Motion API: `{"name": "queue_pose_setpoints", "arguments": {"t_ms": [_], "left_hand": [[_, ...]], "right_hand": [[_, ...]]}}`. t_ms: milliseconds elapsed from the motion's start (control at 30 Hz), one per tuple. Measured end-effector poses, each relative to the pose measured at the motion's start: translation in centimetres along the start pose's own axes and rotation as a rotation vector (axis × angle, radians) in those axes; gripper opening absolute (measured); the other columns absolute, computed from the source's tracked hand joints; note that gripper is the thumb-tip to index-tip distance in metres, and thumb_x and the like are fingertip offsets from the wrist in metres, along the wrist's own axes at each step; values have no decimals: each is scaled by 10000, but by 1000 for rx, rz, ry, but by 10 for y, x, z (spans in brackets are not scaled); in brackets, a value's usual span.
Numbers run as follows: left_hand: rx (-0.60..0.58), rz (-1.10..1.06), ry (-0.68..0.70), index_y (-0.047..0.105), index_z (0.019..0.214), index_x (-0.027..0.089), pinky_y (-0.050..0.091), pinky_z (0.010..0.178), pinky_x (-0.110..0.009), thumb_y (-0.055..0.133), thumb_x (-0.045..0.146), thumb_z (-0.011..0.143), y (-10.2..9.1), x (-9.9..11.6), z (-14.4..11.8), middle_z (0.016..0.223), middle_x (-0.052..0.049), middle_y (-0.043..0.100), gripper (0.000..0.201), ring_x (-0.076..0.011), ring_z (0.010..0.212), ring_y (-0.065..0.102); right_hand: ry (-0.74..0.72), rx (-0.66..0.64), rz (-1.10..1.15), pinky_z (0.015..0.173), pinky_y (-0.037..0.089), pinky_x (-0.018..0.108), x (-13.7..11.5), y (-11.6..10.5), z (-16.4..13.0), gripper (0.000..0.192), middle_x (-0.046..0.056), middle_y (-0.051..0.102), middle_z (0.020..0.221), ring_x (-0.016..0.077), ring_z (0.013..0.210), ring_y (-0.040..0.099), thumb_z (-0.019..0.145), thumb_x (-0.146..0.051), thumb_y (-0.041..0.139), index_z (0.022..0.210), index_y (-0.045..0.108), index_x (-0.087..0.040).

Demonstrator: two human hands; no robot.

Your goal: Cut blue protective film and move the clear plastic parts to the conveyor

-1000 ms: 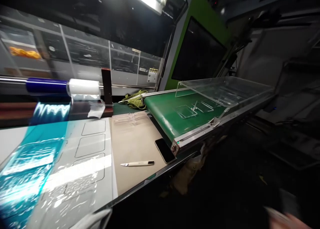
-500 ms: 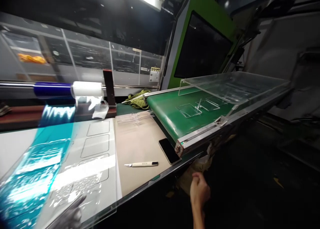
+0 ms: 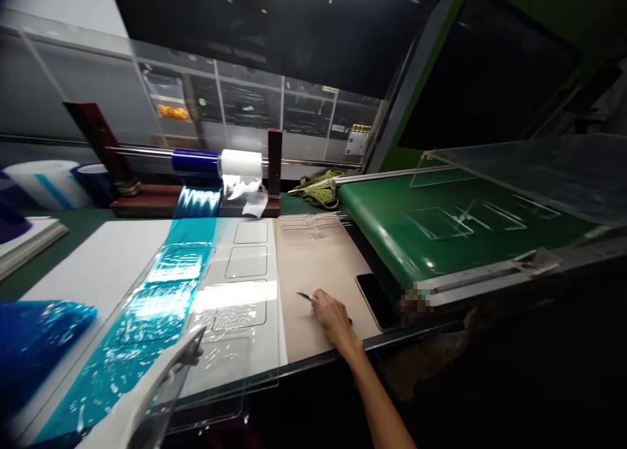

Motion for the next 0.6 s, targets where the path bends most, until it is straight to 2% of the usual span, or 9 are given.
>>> {"name": "queue_pose_setpoints", "arguments": {"t_ms": [67,133,200,267,333,400,467,533,600], "left_hand": [[30,21,-15,528,1205,164,517,853,-432,555,385,885,-5,-3,-4,1198,-86,566,390,-217,1023,583],[48,46,-32,514,1227,169,500,883,-452,553,390,885,-6,-6,-6,1232,-92,550,409,-227,1057,571],[48,67,-42,487,1267,180,476,921,-469,542,380,889,-5,-10,-7,1248,-99,545,431,-234,1094,557],[34,81,-44,460,1314,213,445,963,-462,522,353,887,-3,-13,-9,1243,-91,555,454,-243,1120,549],[19,90,-36,424,1361,256,421,992,-435,523,333,853,-3,-15,-13,1240,-76,563,524,-254,1130,548],[8,97,-20,372,1402,286,409,1006,-412,573,350,781,-4,-16,-19,1267,-62,550,656,-274,1141,540],[6,107,-5,329,1425,304,410,1007,-409,620,363,712,-4,-18,-24,1288,-56,534,772,-290,1148,531],[10,121,-1,335,1421,324,415,997,-407,610,330,710,-2,-21,-26,1268,-48,545,762,-285,1130,541],[18,137,-4,379,1397,337,419,985,-397,556,263,751,3,-26,-26,1222,-38,572,675,-263,1094,563]], "right_hand": [[5,-27,53,589,419,250,-23,-2,-18,377,-19,550,642,142,569,536,1004,-325,211,1008,564,-193],[-23,-94,144,567,418,224,-55,-4,-41,382,-47,512,613,127,550,522,1012,-373,195,1138,521,-217],[-79,-234,358,597,443,211,-92,-4,-62,346,-31,541,655,118,597,547,999,-411,286,1033,575,-224],[-157,-367,548,583,460,200,-125,-1,-77,365,-6,581,692,107,587,557,994,-413,296,919,587,-206],[-258,-400,636,533,455,198,-148,3,-85,388,3,584,673,102,535,540,994,-401,260,911,581,-198],[-282,-379,593,553,468,211,-161,7,-88,356,19,607,722,121,591,573,981,-411,289,1012,583,-213],[-235,-387,505,599,483,222,-165,12,-90,327,27,633,809,153,705,603,910,-496,458,1075,583,-244],[-193,-407,460,582,472,211,-168,16,-93,456,17,628,820,158,710,581,737,-589,661,1026,598,-242],[-222,-394,464,530,436,195,-172,20,-96,562,-7,586,738,128,623,516,582,-649,750,906,600,-214]]}}
Point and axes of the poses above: each hand's wrist, its own z-axis towards the middle knuckle, its own y-axis out of the palm, x = y × z, the point moved 2 cm from there along z, towards the middle knuckle
